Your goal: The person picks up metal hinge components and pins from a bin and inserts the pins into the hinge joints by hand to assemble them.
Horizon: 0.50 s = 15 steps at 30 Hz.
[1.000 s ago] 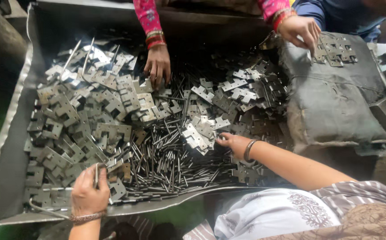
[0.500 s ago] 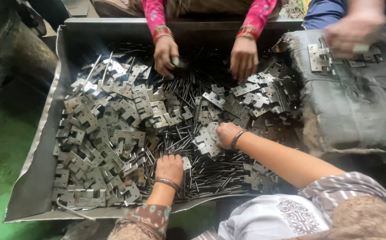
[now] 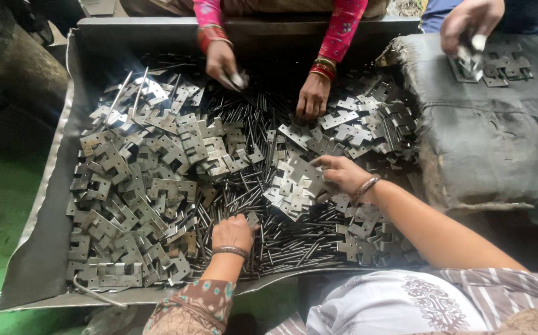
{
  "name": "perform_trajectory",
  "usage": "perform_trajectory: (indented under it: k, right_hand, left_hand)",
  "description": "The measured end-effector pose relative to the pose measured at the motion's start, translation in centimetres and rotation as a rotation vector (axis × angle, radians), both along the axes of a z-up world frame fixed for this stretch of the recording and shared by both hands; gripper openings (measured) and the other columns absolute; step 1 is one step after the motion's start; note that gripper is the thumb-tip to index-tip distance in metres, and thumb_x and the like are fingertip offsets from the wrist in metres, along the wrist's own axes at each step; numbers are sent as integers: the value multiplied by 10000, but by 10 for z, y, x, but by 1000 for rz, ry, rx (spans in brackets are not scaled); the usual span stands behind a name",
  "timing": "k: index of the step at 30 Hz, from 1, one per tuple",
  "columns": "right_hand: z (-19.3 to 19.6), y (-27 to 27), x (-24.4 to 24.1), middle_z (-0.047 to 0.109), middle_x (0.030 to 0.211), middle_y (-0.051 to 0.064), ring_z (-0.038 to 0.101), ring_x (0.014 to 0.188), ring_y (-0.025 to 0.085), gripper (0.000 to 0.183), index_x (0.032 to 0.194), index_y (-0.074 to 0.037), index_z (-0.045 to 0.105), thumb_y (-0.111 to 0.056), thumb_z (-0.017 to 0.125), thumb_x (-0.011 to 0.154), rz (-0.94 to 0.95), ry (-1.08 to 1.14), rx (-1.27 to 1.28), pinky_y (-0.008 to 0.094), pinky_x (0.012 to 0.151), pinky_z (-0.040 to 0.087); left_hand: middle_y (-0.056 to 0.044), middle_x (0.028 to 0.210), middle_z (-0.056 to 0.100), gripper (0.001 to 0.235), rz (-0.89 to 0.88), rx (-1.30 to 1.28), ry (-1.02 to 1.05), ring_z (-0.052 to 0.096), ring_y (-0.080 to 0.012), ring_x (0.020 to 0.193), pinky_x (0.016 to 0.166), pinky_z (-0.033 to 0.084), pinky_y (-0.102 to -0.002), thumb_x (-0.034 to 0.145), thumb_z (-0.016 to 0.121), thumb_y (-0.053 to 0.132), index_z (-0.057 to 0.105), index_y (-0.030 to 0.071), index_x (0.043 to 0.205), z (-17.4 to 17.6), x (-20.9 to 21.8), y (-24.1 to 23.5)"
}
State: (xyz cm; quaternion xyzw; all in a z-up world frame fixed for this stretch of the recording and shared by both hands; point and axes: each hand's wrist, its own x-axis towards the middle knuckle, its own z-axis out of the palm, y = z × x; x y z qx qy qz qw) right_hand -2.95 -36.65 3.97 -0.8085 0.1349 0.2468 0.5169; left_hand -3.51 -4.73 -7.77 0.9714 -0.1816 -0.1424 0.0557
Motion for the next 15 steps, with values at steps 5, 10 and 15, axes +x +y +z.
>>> perform_trajectory:
  k: [5,10,15]
  right_hand:
    - [-6,11,-18,695,983,173,731,848,255,460,1318,75,569,34,496,866,-352,138,570,469,767,683]
    - [-6,3,-26,687,1097,182,742,936,271,365,1275,13,593,-72,523,927,-473,217,485,442,774,645]
    - [-18,-9,-32,689,1071,180,747,906,295,285,1204,31,599,-119,561,964,-520,196,462,441,760,679]
  left_hand:
    - [-116,1050,715,222,-24,46,37,691,-328,973,842,553,-427,816,724,238,705,114,999,21,4,-9]
    - [-79,972,723,172,-156,-43,-149,670,-287,956,833,525,-425,756,697,163,722,134,923,46,19,23]
    - [-92,931,720,175,-211,-415,-410,669,-304,908,828,531,-426,718,688,76,699,90,892,79,13,51]
